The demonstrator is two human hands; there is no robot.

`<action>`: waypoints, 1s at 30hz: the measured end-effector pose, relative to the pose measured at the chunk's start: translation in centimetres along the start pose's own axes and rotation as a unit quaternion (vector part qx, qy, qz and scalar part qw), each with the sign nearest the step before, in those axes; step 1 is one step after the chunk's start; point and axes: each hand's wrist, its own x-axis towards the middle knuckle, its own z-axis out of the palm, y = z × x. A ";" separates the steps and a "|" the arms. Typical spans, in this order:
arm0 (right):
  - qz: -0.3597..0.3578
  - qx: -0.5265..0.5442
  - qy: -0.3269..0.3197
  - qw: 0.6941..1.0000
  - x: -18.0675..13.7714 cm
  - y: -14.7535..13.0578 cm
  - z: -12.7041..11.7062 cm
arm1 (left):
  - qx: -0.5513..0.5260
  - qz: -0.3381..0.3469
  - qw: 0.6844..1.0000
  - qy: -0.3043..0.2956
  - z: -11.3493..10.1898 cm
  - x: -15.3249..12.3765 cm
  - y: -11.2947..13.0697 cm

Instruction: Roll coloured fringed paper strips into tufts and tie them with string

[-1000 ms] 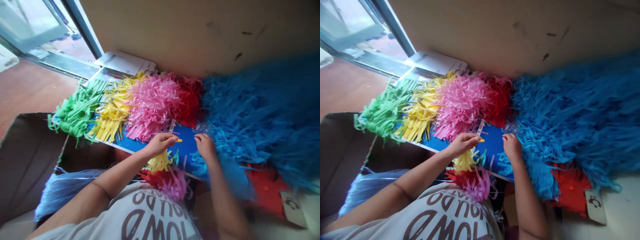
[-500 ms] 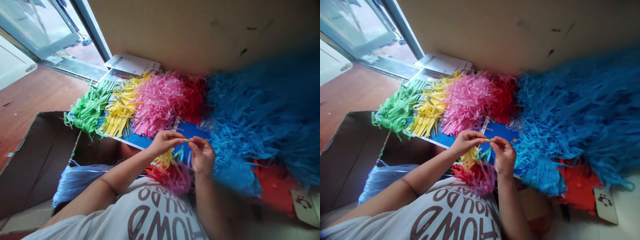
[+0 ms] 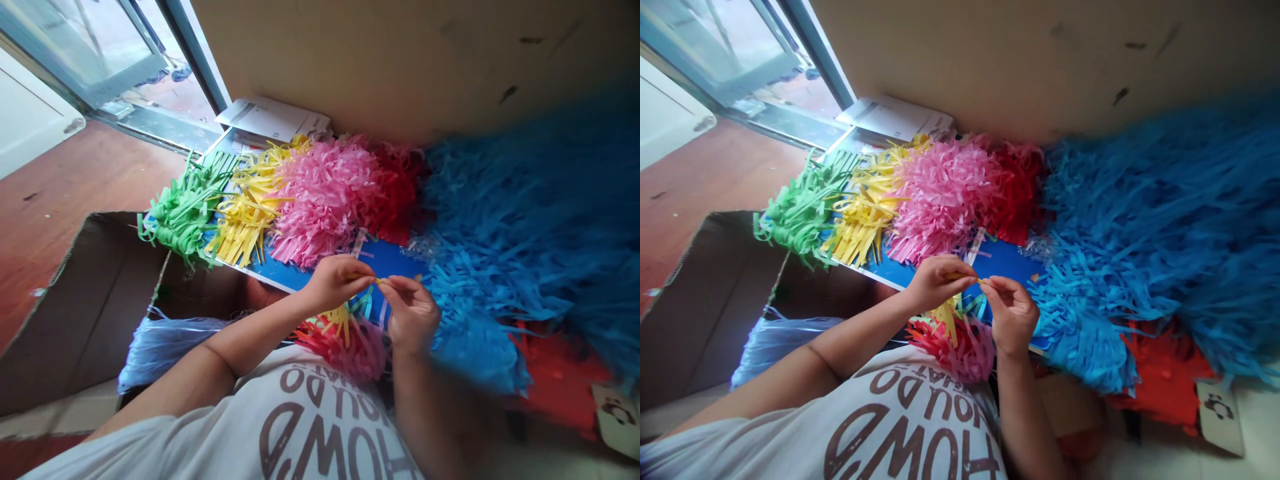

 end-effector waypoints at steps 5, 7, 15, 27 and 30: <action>-0.026 -0.056 0.014 0.998 0.1 -0.2 -0.2 | 0.030 0.044 0.999 0.007 0.2 0.0 0.2; -0.026 -0.060 0.012 0.998 0.0 -0.1 -0.3 | 0.037 0.052 0.998 0.008 0.5 0.1 0.1; -0.031 -0.031 -0.044 0.998 0.2 0.2 -0.9 | 0.050 0.111 0.992 -0.044 0.4 0.3 -0.5; -0.039 -0.057 -0.055 0.996 0.7 -0.4 -1.2 | 0.020 0.040 0.996 -0.072 0.0 0.8 -0.5; -0.037 -0.046 -0.061 0.996 0.6 -0.4 -1.3 | 0.010 0.034 0.997 -0.063 -0.1 0.8 -0.5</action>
